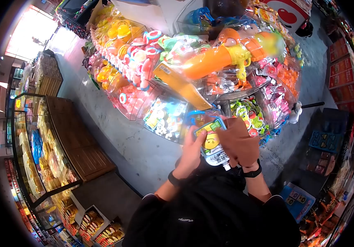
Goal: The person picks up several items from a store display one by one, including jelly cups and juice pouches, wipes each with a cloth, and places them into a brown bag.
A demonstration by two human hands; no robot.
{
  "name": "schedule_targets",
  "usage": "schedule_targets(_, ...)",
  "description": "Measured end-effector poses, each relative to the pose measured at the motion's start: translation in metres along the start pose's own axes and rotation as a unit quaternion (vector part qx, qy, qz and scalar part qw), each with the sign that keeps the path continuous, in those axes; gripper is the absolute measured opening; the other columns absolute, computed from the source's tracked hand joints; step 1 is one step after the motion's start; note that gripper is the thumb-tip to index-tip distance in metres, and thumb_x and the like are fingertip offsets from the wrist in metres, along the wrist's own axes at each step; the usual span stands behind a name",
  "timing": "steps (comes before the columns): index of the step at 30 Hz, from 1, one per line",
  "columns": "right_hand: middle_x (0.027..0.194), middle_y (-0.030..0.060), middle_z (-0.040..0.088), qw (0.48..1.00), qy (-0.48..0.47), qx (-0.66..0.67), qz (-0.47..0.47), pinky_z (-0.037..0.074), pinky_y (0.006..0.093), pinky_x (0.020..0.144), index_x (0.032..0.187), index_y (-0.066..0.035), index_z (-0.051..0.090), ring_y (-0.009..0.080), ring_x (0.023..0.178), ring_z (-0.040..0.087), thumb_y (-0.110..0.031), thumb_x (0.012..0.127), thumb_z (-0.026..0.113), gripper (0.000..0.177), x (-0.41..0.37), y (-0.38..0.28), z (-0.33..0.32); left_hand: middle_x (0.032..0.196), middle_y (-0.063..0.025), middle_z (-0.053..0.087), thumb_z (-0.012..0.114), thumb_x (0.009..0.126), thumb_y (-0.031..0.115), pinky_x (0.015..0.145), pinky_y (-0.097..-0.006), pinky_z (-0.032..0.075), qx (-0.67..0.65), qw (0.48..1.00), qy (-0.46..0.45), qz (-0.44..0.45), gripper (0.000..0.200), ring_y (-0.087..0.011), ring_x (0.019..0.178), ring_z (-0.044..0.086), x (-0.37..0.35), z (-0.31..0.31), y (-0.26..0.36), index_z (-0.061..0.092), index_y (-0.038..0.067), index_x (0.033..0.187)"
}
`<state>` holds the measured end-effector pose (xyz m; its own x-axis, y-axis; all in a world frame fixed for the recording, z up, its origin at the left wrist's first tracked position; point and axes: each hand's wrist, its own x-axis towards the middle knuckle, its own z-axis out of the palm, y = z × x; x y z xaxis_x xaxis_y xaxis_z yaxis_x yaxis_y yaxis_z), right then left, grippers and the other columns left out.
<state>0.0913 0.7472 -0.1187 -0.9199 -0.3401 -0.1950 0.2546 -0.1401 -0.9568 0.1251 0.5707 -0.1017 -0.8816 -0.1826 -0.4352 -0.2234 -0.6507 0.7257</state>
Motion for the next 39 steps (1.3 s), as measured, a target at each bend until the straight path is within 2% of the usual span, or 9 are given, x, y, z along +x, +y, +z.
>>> schedule_targets(7,0.121,0.01,0.056,0.988,-0.089,-0.08,-0.096,0.044,0.0324,0.091,0.124,-0.003,0.05,0.02,0.111,0.053,-0.017,0.088,0.06,0.04,-0.002,0.027,0.015,0.113,-0.0051,0.056,0.059,0.09,0.009,0.089,-0.0272,0.043,0.122,0.987,-0.091,0.043,0.035,-0.011,0.102,0.053,-0.022,-0.011,0.029,0.046,-0.001,0.121)
schedule_targets(9,0.118,0.0096,0.058,0.963,-0.002,0.269,-0.015,0.045,0.0318,0.089,0.119,-0.002,0.053,0.0195,0.11,0.053,-0.013,0.089,0.058,0.032,-0.011,0.022,0.032,0.115,-0.0047,0.056,0.062,0.088,0.009,0.089,-0.0279,0.043,0.156,0.979,-0.132,0.023,0.042,-0.0112,0.104,0.053,-0.027,-0.012,0.032,0.045,-0.001,0.124)
schedule_targets(14,0.062,0.0018,0.043,0.986,0.139,-0.036,-0.086,0.03,0.0229,0.035,0.081,-0.007,0.044,0.0082,0.042,0.042,-0.015,0.097,0.048,0.018,0.016,-0.015,0.072,0.1,-0.01,0.062,0.068,0.084,0.02,0.074,-0.031,0.046,0.339,0.925,-0.148,0.089,0.046,-0.0167,0.086,0.058,-0.038,-0.01,0.032,0.048,-0.002,0.119)
schedule_targets(19,0.11,0.0092,0.054,0.954,0.048,-0.271,-0.121,0.048,0.025,0.072,0.122,-0.001,0.048,0.0163,0.093,0.057,-0.012,0.094,0.049,0.03,-0.006,0.021,0.038,0.099,-0.0155,0.063,0.063,0.084,0.009,0.078,-0.0323,0.047,0.391,0.895,-0.139,0.16,0.04,-0.0236,0.088,0.062,-0.032,-0.021,0.029,0.047,-0.001,0.119)
schedule_targets(22,0.123,0.0102,0.051,0.996,-0.082,0.005,-0.039,0.046,0.03,0.086,0.129,-0.001,0.044,0.02,0.107,0.053,-0.01,0.089,0.053,0.042,-0.015,0.057,0.02,0.1,-0.0174,0.064,0.062,0.081,0.004,0.08,-0.0325,0.047,0.398,0.88,-0.132,0.224,0.04,-0.0282,0.092,0.063,-0.022,-0.021,0.036,0.05,0.001,0.119)
schedule_targets(29,0.101,0.0067,0.057,0.968,0.005,-0.229,-0.104,0.047,0.0292,0.073,0.117,-0.003,0.048,0.021,0.088,0.057,-0.011,0.077,0.063,0.043,-0.011,0.075,0.007,0.104,-0.0197,0.062,0.057,0.077,-0.003,0.084,-0.033,0.047,0.405,0.866,-0.183,0.231,0.043,-0.0335,0.098,0.061,-0.013,-0.02,0.044,0.052,0.001,0.12)
schedule_targets(31,0.1,0.0062,0.055,1.0,-0.024,0.005,-0.02,0.046,0.0283,0.074,0.119,-0.003,0.046,0.0212,0.09,0.055,-0.011,0.079,0.062,0.044,-0.011,0.087,0.0,0.103,-0.0199,0.062,0.056,0.076,-0.004,0.084,-0.0338,0.047,0.406,0.868,-0.195,0.209,0.044,-0.0343,0.098,0.061,-0.015,-0.02,0.05,0.052,0.001,0.12)
schedule_targets(35,0.113,0.0079,0.048,0.796,0.015,0.591,0.13,0.038,0.03,0.095,0.128,-0.003,0.036,0.022,0.11,0.047,-0.016,0.091,0.046,0.04,-0.015,0.131,-0.02,0.099,-0.0199,0.063,0.059,0.079,0.004,0.079,-0.037,0.047,0.449,0.858,-0.214,0.129,0.036,-0.0357,0.091,0.061,-0.018,-0.033,0.058,0.055,0.002,0.115)
schedule_targets(39,0.132,0.0124,0.042,0.961,-0.153,0.229,-0.014,0.029,0.0319,0.108,0.136,-0.001,0.029,0.0235,0.122,0.042,-0.023,0.097,0.037,0.046,-0.008,0.037,0.011,0.094,-0.0186,0.063,0.06,0.083,0.007,0.075,-0.0382,0.047,0.447,0.857,-0.229,0.115,0.03,-0.0365,0.085,0.06,-0.023,-0.026,0.057,0.055,0.002,0.112)
